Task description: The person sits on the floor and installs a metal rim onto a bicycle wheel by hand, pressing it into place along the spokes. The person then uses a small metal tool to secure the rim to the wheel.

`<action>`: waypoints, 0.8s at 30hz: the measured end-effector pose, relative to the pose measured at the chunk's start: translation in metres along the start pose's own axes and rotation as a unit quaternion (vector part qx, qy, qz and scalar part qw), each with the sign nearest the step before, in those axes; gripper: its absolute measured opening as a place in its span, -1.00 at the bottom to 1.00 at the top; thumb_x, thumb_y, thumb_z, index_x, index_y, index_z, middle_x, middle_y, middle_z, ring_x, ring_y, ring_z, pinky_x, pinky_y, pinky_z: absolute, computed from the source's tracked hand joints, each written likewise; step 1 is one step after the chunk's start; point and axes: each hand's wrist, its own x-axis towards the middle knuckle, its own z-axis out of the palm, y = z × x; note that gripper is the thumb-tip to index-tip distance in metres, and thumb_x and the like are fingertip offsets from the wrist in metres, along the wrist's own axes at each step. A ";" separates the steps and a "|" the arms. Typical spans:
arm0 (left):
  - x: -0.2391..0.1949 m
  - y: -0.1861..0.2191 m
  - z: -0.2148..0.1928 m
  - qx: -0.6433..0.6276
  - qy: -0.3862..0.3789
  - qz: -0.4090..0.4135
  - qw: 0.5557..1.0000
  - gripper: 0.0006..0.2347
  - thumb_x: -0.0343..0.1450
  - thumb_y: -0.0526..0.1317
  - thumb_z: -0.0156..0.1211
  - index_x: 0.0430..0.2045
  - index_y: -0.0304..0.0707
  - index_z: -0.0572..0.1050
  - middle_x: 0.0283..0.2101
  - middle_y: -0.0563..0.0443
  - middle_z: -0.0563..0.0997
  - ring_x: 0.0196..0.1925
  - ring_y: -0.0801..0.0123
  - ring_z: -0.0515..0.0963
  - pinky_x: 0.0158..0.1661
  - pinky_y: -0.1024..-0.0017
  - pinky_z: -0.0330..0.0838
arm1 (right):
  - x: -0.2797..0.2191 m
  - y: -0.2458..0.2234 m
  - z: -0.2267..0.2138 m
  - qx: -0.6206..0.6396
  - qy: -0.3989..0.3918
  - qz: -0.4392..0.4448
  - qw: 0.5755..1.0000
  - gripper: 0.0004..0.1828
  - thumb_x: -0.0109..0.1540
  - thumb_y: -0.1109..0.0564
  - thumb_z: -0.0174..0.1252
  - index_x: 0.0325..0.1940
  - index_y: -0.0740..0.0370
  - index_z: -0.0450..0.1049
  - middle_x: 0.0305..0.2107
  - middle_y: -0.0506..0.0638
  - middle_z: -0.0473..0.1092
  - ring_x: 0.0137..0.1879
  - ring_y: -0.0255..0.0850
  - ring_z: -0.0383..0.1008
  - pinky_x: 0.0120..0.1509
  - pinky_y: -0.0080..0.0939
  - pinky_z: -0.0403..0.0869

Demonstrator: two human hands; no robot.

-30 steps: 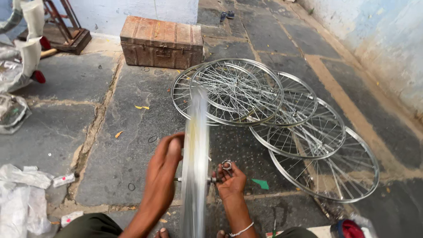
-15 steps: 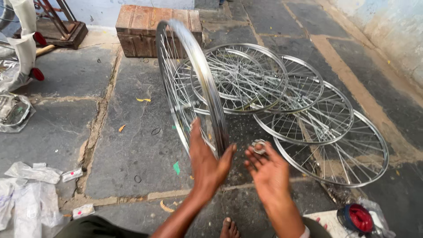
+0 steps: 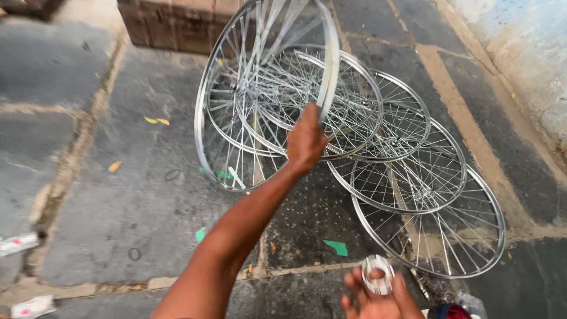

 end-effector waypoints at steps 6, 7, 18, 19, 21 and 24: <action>-0.012 -0.065 0.084 0.162 -0.127 0.086 0.975 -0.58 0.28 -0.47 0.17 0.02 -0.38 0.25 0.25 -0.38 0.37 -0.12 -0.09 0.61 -0.40 0.20 0.61 | 0.084 -0.010 -0.090 -0.019 0.042 0.111 0.993 -0.57 0.39 -0.19 -0.11 -0.07 0.23 0.38 -0.06 0.28 0.38 0.14 0.13 0.45 0.11 0.27 0.42; -0.015 -0.083 0.091 0.183 -0.156 0.093 0.966 -0.59 0.29 -0.45 0.18 0.02 -0.37 0.26 0.27 -0.36 0.36 -0.06 -0.09 0.59 -0.35 0.16 0.60 | 0.083 -0.011 -0.097 -0.018 0.050 0.121 0.991 -0.56 0.39 -0.19 -0.11 -0.07 0.23 0.38 -0.06 0.28 0.39 0.14 0.14 0.45 0.11 0.28 0.42; -0.077 -0.266 -0.085 0.304 -0.386 0.187 0.851 -0.47 0.49 -0.02 0.05 0.35 -0.16 0.12 0.42 -0.29 0.13 0.40 -0.12 0.16 0.29 -0.03 0.03 | 0.082 0.000 -0.141 -0.027 0.015 0.162 0.986 -0.53 0.38 -0.19 -0.11 -0.06 0.30 0.39 -0.06 0.34 0.41 0.14 0.24 0.48 0.09 0.39 0.46; -0.104 -0.293 -0.120 0.337 -0.375 0.140 0.852 -0.48 0.48 -0.02 0.05 0.33 -0.15 0.14 0.40 -0.28 0.16 0.37 -0.11 0.20 0.26 -0.03 0.06 | 0.086 0.003 -0.144 -0.027 -0.001 0.158 0.987 -0.53 0.38 -0.19 -0.11 -0.06 0.30 0.39 -0.06 0.35 0.42 0.14 0.25 0.48 0.09 0.40 0.46; -0.177 -0.331 -0.169 0.388 -0.326 0.037 0.861 -0.52 0.47 -0.04 0.05 0.29 -0.13 0.19 0.35 -0.24 0.22 0.30 -0.10 0.26 0.20 -0.02 0.13 | 0.085 0.007 -0.146 -0.035 -0.043 0.145 0.988 -0.52 0.38 -0.18 -0.11 -0.06 0.32 0.39 -0.06 0.36 0.42 0.14 0.27 0.49 0.08 0.42 0.47; -0.308 -0.333 -0.193 0.434 -0.234 -0.109 0.863 -0.57 0.45 -0.06 0.05 0.23 -0.11 0.25 0.28 -0.19 0.32 0.20 -0.07 0.36 0.10 -0.02 0.23 | 0.067 0.001 -0.126 -0.044 -0.115 0.116 0.986 -0.51 0.38 -0.18 -0.10 -0.06 0.33 0.39 -0.06 0.38 0.43 0.14 0.29 0.50 0.08 0.45 0.48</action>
